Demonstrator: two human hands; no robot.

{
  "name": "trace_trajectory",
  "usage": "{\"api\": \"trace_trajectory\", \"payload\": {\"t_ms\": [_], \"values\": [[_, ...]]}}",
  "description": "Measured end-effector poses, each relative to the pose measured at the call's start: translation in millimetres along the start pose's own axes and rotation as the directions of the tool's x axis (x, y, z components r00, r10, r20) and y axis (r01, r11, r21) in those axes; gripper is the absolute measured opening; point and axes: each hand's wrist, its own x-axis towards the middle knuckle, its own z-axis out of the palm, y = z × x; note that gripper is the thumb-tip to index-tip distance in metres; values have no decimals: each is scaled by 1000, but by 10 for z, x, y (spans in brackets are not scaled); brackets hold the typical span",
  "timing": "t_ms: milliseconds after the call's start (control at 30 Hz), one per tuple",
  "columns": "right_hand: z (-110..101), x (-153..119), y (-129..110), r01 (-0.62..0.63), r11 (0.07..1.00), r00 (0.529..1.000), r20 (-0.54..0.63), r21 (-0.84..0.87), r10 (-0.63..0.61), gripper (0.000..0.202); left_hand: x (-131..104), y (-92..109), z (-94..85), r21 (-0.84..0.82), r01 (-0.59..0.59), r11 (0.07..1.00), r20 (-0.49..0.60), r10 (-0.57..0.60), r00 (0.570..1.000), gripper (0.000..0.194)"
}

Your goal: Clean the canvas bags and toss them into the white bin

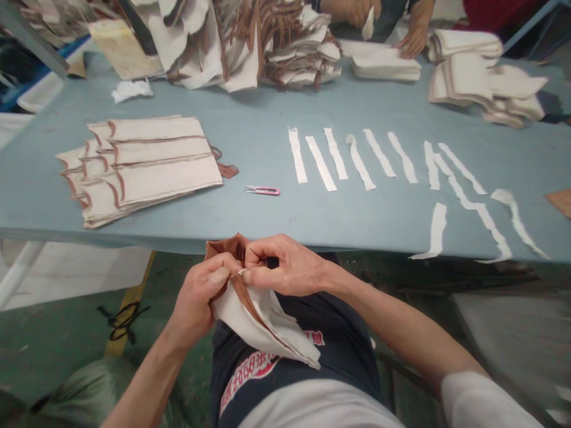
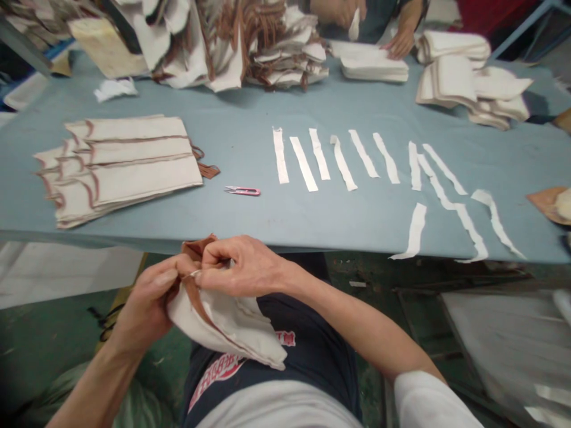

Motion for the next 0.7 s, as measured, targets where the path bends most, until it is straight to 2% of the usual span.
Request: {"api": "trace_trajectory", "payload": {"t_ms": [133,267,400,600,667,700], "values": [[-79,-20,-53,66,997,993,97,-26,-63,18,-34,164,-129,149,-50,988,126,31,992,33],[-127,-53,-98,139,985,982,142,-105,-123,7,-88,318,-158,389,-215,896,247,124,961,42],[-119,-65,-123,224,960,973,92,-167,-211,11,-101,359,-126,472,-251,845,194,179,965,48],[-73,-91,-97,208,935,971,-53,-287,-232,25,-61,363,-20,501,-263,825,124,232,965,55],[-35,-135,-94,216,932,957,-127,-290,-261,31,-63,305,-11,501,-238,832,71,235,969,58],[-6,-167,-99,172,940,955,-183,-295,-233,35,-64,255,-8,480,-223,848,38,234,972,60]]}}
